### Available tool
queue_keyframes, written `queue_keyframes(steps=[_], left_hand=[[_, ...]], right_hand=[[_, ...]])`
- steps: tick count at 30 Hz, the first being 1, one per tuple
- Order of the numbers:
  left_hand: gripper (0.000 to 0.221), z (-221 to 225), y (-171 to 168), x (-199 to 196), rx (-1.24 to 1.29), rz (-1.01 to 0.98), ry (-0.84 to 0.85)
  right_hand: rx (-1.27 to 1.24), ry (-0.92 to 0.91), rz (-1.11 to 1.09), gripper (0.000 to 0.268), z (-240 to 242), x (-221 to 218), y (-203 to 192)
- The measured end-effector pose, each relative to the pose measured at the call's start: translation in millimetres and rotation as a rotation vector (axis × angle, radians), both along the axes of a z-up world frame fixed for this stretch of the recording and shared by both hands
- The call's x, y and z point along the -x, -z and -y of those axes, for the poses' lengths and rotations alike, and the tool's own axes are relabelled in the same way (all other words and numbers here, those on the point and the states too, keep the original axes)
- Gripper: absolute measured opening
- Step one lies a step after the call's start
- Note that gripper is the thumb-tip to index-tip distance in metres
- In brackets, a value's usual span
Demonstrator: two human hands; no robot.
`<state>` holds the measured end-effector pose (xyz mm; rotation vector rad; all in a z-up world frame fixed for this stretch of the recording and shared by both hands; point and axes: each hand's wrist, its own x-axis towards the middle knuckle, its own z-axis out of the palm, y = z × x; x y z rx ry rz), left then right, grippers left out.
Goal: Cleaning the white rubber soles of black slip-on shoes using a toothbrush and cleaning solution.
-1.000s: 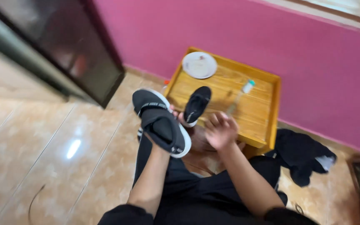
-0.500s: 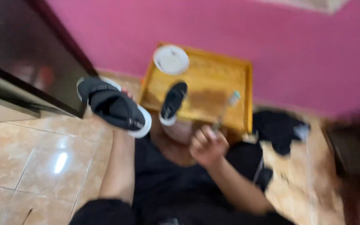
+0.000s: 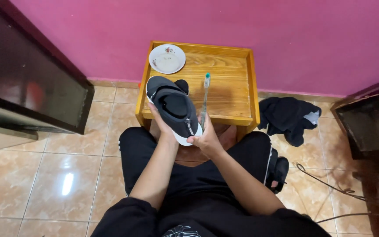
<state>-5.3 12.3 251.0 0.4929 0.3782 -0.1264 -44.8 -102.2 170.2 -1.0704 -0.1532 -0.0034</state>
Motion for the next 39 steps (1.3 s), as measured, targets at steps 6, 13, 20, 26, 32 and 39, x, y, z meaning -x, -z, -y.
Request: queue_keyframes(steps=[6,13,20,26,32,39], left_hand=[[0.103,25,43,-33,0.202,-0.072,0.159],[0.075,63,-39,-58,0.277,0.061,0.257],[0.07,100,-69,-46,0.375,0.205,0.418],[0.065,103,-78,-37,0.399,0.185,0.385],[0.067,99,-69,-38,0.409,0.214,0.349],[0.077,80,-15,-83,0.572,0.491,0.44]], right_hand=[[0.255,0.074,-0.095,0.111,34,15,-33],[0.234,0.171,-0.103,0.083,80,45,-69],[0.257,0.302,0.037,0.082,86,74,-149],[0.447,0.417,0.129,0.097,104,80,-101],[0.385,0.411,0.163,0.092,86,73,-114],[0.584,0.495,0.084,0.108,78,70,-111]])
